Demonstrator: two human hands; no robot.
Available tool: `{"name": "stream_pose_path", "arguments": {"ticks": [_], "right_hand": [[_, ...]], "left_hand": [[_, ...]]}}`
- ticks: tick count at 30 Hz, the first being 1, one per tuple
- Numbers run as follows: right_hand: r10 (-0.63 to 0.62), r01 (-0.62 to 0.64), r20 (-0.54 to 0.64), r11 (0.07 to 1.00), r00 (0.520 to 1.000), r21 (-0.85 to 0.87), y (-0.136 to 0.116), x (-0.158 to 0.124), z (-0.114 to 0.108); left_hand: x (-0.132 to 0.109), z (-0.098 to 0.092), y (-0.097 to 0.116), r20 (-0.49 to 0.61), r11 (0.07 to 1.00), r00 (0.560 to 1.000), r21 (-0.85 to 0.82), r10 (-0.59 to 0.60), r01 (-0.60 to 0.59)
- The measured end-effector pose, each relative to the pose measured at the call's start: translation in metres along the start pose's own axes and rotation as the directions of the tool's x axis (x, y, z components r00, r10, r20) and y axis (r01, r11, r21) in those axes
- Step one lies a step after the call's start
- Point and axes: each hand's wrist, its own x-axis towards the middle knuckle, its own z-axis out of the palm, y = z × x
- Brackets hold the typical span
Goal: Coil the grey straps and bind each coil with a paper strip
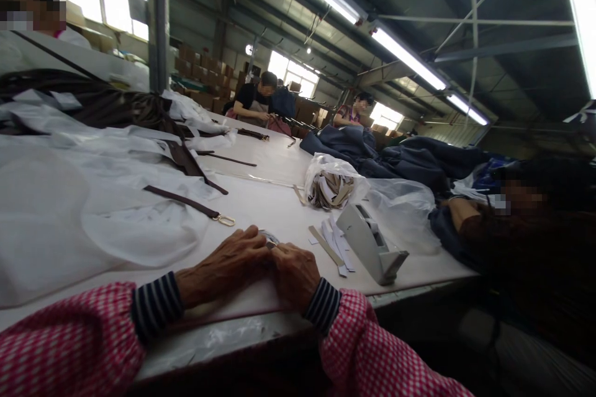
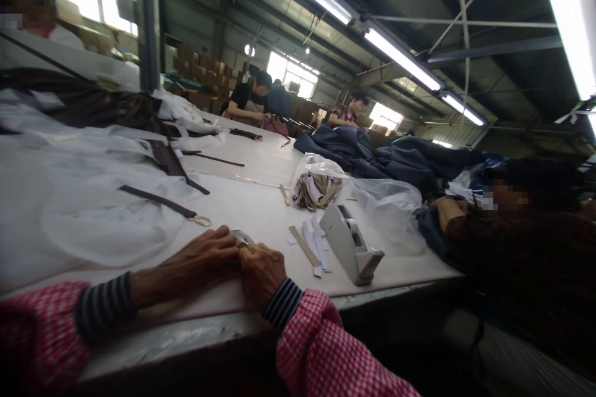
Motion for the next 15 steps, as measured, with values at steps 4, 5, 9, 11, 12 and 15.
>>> {"name": "stream_pose_path", "arguments": {"ticks": [4,5,9,11,12,15], "right_hand": [[-0.028,0.028,0.066,1.0,0.997,-0.011,0.022,0.0,-0.008],[-0.05,0.051,0.076,0.998,0.996,-0.024,0.028,0.001,-0.009],[-0.15,0.15,0.029,0.989,0.988,-0.01,0.038,0.005,0.001],[-0.155,0.156,-0.023,0.987,0.988,0.035,0.036,0.008,0.011],[-0.146,0.148,-0.048,0.987,0.988,0.056,0.034,0.009,0.016],[-0.104,0.111,-0.081,0.99,0.991,0.088,0.029,0.01,0.025]], "left_hand": [[0.005,0.0,0.0,-0.03,0.986,0.995,-0.131,0.098,-0.101],[0.005,-0.004,-0.002,-0.026,0.982,0.993,-0.147,0.116,-0.119],[0.0,-0.014,-0.012,0.003,0.974,0.993,-0.191,0.122,-0.119],[-0.002,-0.01,-0.018,0.009,0.982,0.996,-0.172,0.084,-0.081],[-0.002,-0.005,-0.021,0.003,0.988,0.998,-0.145,0.059,-0.057],[0.001,0.011,-0.026,-0.026,0.999,1.0,-0.038,0.007,-0.008]]}}
